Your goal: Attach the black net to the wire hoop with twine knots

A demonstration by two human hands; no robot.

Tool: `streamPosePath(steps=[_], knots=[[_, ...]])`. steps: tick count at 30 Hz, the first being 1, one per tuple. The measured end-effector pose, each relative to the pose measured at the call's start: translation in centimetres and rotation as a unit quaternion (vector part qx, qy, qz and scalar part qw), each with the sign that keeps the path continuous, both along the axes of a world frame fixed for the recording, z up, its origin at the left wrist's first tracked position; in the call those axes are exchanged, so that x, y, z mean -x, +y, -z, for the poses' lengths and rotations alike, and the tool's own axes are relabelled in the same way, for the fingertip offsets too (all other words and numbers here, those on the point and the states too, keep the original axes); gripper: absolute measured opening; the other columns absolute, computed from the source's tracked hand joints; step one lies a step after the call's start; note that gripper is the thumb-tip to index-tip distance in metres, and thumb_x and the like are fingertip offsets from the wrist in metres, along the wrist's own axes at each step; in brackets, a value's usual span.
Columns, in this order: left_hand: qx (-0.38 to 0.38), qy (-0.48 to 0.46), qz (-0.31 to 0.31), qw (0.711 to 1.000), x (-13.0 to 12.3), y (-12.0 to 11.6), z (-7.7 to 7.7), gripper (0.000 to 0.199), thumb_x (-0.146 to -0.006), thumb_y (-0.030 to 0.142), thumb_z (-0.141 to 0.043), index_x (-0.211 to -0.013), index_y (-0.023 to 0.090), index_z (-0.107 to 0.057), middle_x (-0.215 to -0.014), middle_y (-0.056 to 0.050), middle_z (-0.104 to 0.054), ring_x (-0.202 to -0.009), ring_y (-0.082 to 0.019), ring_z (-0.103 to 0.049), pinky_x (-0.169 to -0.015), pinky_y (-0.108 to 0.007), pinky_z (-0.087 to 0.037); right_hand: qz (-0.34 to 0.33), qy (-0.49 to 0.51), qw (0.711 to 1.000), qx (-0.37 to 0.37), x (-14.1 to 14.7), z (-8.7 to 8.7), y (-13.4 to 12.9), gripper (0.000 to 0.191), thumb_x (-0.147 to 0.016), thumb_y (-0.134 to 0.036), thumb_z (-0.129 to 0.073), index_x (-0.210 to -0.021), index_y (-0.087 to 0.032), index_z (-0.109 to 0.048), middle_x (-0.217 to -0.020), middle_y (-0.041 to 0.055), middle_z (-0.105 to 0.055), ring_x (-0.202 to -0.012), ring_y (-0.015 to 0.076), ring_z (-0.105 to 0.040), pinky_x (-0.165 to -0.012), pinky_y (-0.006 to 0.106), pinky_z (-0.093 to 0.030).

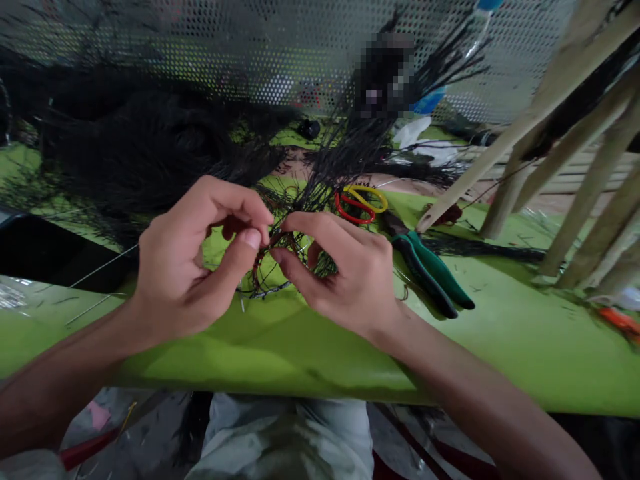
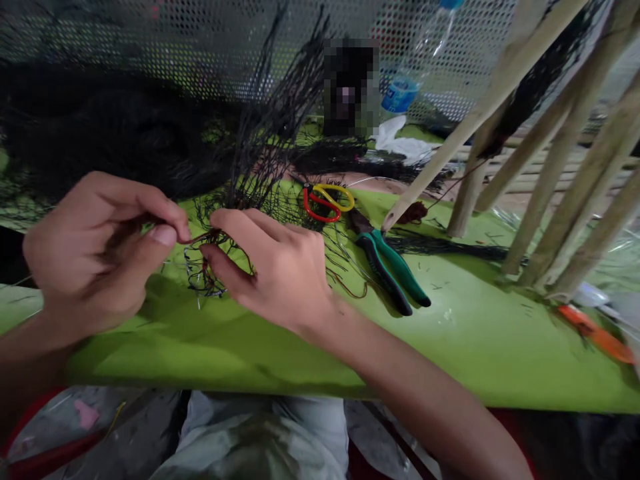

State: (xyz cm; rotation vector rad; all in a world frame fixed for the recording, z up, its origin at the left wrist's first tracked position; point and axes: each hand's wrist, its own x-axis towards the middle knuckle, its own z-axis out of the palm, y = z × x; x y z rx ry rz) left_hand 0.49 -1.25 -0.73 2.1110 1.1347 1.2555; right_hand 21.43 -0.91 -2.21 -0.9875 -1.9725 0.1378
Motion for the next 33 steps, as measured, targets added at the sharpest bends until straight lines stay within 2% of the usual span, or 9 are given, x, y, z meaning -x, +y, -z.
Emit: streamPosePath(steps=[4, 6, 9, 12, 16, 19, 23, 27, 33], knots=[[-0.027, -0.033, -0.045, 0.998, -0.6, 0.6, -0.7, 0.014, -0.104, 0.017, -0.059, -0.108, 0.026, -0.069, -0.093, 0.003, -0.065, -0.08, -0.012, -0.059, -0.073, -0.03, -0.049, 0.038, -0.011, 0.999, 0.009, 0.1, 0.1, 0.2, 0.018, -0.096, -0.028, -0.072, -0.111, -0.019, -0.076, -0.102, -0.0022, -0.082, -0.071, 0.0093, -0.071, -0.061, 0.024, -0.047], [0.091, -0.118, 0.024, 0.989, -0.4, 1.2, -0.7, 0.013, -0.102, 0.017, -0.059, -0.104, 0.025, -0.069, -0.09, 0.001, -0.062, -0.075, -0.011, -0.056, -0.065, -0.027, -0.045, 0.046, -0.022, 0.999, 0.002, 0.2, 0.3, 0.3, 0.019, -0.097, -0.032, -0.072, -0.111, -0.019, -0.075, -0.101, -0.0021, -0.082, -0.065, 0.0083, -0.067, -0.062, 0.025, -0.047], [0.26, -0.22, 0.145, 0.929, -0.1, 1.8, -0.6, 0.009, -0.096, 0.019, -0.065, -0.101, 0.025, -0.069, -0.079, 0.001, -0.057, -0.064, -0.009, -0.052, -0.053, -0.023, -0.04, 0.062, -0.046, 0.997, -0.02, 0.4, 0.6, 0.4, 0.025, -0.098, -0.04, -0.071, -0.111, -0.019, -0.074, -0.1, -0.0022, -0.081, -0.063, 0.0083, -0.064, -0.062, 0.026, -0.046], [0.286, -0.203, 0.192, 0.917, 0.1, 1.9, -0.9, 0.017, -0.097, 0.027, -0.071, -0.114, 0.028, -0.071, -0.073, 0.002, -0.059, -0.064, -0.011, -0.057, -0.052, -0.021, -0.043, 0.099, -0.067, 0.991, -0.051, 0.6, 0.9, 0.4, 0.024, -0.096, -0.042, -0.07, -0.106, -0.021, -0.073, -0.093, -0.0036, -0.08, -0.062, 0.0089, -0.063, -0.06, 0.028, -0.04], [0.196, -0.038, 0.221, 0.955, 0.5, 1.2, -1.6, 0.037, -0.099, 0.027, -0.072, -0.134, 0.036, -0.066, -0.096, -0.001, -0.078, -0.08, -0.016, -0.073, -0.063, -0.023, -0.055, 0.104, -0.091, 0.987, -0.079, 0.3, 1.1, 0.3, 0.017, -0.097, -0.033, -0.064, -0.107, -0.022, -0.073, -0.091, -0.004, -0.08, -0.065, 0.0102, -0.065, -0.058, 0.03, -0.035], [0.116, 0.036, 0.222, 0.968, 0.7, 0.6, -1.8, 0.039, -0.104, 0.026, -0.065, -0.141, 0.039, -0.064, -0.105, 0.0, -0.08, -0.07, -0.013, -0.07, -0.062, -0.026, -0.055, 0.055, -0.084, 0.993, -0.063, -0.1, 1.0, 0.3, 0.021, -0.101, -0.022, -0.055, -0.113, -0.021, -0.073, -0.097, -0.0029, -0.081, -0.069, 0.0094, -0.067, -0.06, 0.029, -0.038], [-0.087, 0.054, -0.003, 0.995, 0.3, 1.2, -0.8, 0.041, -0.097, 0.026, -0.071, -0.138, 0.032, -0.065, -0.121, -0.005, -0.073, -0.08, -0.016, -0.067, -0.071, -0.034, -0.055, 0.042, -0.043, 0.996, -0.064, -0.2, 1.1, 0.6, 0.022, -0.108, -0.019, -0.053, -0.116, -0.019, -0.074, -0.096, -0.0019, -0.083, -0.07, 0.0068, -0.07, -0.064, 0.026, -0.044], [-0.182, 0.176, -0.014, 0.967, -0.6, 2.6, 1.0, 0.034, -0.089, 0.029, -0.08, -0.119, 0.02, -0.067, -0.102, -0.004, -0.073, -0.078, -0.016, -0.064, -0.071, -0.032, -0.055, 0.03, -0.054, 0.989, -0.137, -0.3, 1.6, 1.1, 0.025, -0.111, -0.022, -0.052, -0.126, -0.016, -0.072, -0.09, -0.0015, -0.083, -0.062, 0.0059, -0.066, -0.06, 0.026, -0.044], [-0.208, 0.144, -0.045, 0.966, -1.3, 2.9, 1.7, 0.008, -0.097, 0.014, -0.067, -0.101, 0.021, -0.069, -0.087, 0.001, -0.078, -0.071, -0.013, -0.071, -0.067, -0.027, -0.055, 0.007, -0.112, 0.975, -0.192, -1.8, 0.9, 0.9, 0.033, -0.11, -0.024, -0.057, -0.14, -0.015, -0.065, -0.08, -0.0015, -0.08, -0.056, 0.0083, -0.063, -0.056, 0.027, -0.045]])
